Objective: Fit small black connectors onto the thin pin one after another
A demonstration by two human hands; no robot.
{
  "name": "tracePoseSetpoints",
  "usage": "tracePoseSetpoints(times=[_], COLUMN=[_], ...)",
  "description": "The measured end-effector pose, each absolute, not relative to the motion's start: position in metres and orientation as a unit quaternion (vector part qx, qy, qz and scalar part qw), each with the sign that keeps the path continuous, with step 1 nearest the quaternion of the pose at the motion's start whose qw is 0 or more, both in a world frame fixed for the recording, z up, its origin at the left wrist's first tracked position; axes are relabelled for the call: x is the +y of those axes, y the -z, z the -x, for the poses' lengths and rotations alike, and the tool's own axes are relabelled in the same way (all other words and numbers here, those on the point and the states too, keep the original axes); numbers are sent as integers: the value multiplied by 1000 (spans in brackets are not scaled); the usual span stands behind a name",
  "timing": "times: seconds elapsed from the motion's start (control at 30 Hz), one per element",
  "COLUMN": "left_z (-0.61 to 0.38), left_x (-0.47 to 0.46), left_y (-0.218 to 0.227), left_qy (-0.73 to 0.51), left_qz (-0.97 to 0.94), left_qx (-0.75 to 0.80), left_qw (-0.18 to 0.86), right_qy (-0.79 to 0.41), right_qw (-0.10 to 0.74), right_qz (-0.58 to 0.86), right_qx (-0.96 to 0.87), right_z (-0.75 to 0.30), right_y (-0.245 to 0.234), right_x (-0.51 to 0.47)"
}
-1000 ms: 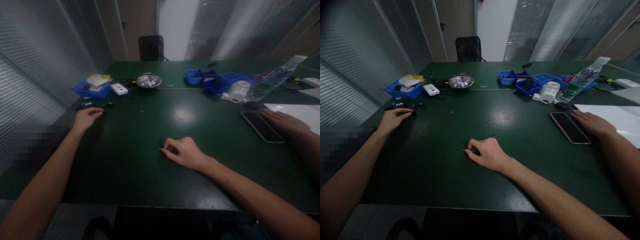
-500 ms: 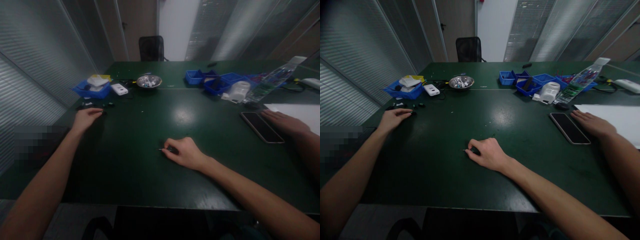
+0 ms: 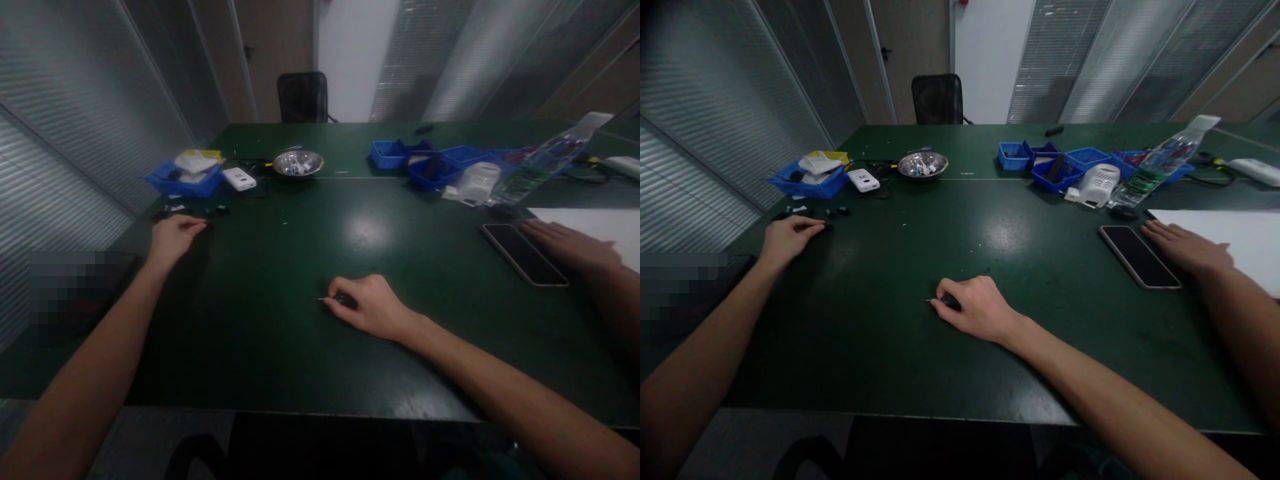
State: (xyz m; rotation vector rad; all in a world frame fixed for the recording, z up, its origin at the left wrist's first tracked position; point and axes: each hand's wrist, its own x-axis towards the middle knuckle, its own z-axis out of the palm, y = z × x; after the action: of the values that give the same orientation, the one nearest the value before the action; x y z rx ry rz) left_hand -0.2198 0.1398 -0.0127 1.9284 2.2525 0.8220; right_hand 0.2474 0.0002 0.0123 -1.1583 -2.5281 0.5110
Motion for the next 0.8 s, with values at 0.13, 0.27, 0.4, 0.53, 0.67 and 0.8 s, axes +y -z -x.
tracePoseSetpoints(times=[0.13,0.27,0.4,0.53,0.67,0.8], left_z=[218,217,215,218,226,226], left_x=[139,137,136,138,142,143], left_y=[12,10,8,10,15,15], left_qy=[-272,-257,-226,-246,-272,-319], left_qz=[-626,-665,-685,-678,-651,-591], left_qx=[729,700,693,693,704,713], left_qw=[40,41,14,21,79,200], right_qy=[-178,-177,-177,-178,-173,-169], right_qw=[160,159,155,157,159,164], right_qz=[406,406,407,407,405,405], right_qx=[-882,-882,-883,-882,-884,-883], right_z=[-247,-247,-247,-247,-247,-248], right_y=[-13,-14,-15,-14,-12,-10], right_x=[0,0,0,0,0,0])
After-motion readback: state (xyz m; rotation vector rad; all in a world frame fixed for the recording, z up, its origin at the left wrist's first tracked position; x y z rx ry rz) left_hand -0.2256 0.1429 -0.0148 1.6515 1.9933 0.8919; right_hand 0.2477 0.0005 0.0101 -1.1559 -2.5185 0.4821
